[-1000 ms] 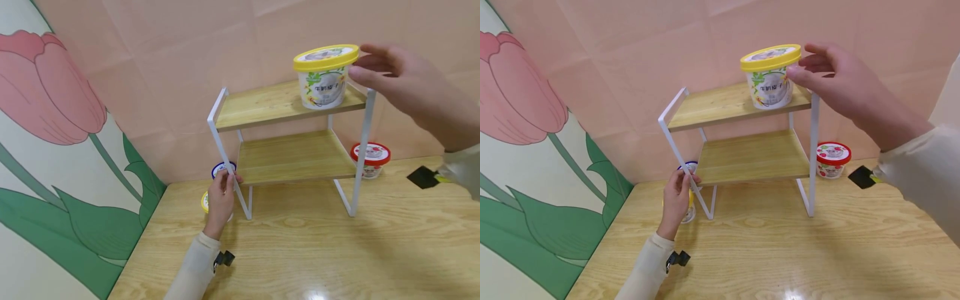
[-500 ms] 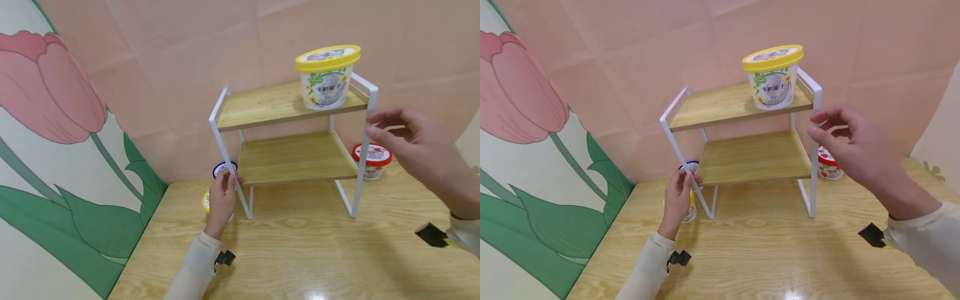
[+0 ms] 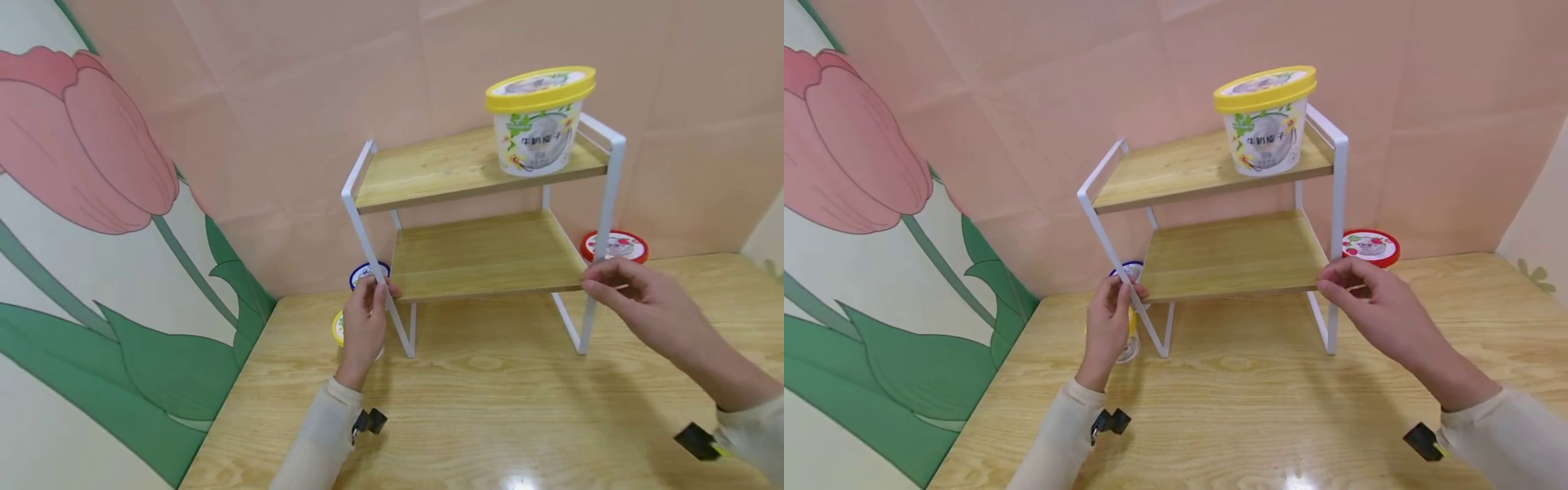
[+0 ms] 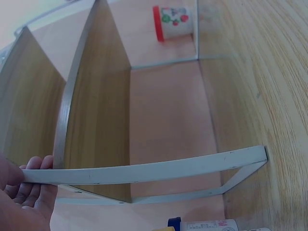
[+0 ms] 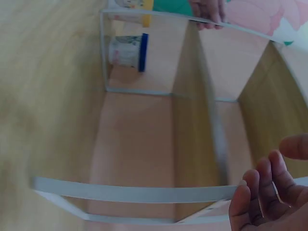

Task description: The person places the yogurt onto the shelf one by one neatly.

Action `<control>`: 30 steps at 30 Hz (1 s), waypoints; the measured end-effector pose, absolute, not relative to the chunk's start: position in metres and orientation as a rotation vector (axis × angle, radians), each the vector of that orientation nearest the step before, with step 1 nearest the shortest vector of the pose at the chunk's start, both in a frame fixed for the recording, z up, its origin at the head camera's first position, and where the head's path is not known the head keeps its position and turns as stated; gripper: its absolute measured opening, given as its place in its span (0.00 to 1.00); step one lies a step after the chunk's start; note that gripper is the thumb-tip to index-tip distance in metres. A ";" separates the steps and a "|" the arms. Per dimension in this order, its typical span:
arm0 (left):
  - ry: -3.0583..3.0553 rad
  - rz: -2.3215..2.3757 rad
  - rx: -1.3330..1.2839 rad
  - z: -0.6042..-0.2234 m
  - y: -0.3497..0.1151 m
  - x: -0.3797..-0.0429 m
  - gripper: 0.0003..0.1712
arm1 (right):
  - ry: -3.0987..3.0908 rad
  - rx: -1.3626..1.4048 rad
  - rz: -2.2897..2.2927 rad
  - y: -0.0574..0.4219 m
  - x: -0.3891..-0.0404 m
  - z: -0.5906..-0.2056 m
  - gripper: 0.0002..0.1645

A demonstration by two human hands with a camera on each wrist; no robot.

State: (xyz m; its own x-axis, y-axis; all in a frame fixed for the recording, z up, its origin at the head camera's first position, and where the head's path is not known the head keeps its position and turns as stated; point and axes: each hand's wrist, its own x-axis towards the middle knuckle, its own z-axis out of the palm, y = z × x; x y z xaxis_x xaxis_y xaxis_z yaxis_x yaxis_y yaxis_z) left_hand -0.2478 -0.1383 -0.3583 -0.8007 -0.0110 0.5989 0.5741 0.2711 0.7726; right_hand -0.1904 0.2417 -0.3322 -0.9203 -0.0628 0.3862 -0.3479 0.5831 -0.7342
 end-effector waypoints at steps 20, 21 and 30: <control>-2.060 -1.570 -0.476 -0.358 -0.137 -0.247 0.14 | -2.630 0.453 0.804 0.272 -0.214 -0.407 0.09; -2.065 -1.561 -0.476 -0.358 -0.137 -0.247 0.14 | -2.640 0.453 0.722 0.275 -0.216 -0.408 0.09; -2.058 -1.556 -0.483 -0.358 -0.137 -0.247 0.16 | -2.619 0.408 0.228 0.308 -0.247 -0.419 0.09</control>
State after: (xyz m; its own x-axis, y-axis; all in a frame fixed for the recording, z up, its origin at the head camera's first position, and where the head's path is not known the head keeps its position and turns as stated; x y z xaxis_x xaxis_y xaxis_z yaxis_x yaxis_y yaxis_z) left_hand -0.2472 -0.1368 -0.3584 -0.8060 -0.0230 0.5914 0.5627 0.2800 0.7778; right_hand -0.2467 0.3081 -0.4186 -0.8421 -0.2450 0.4806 -0.3243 0.9419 -0.0881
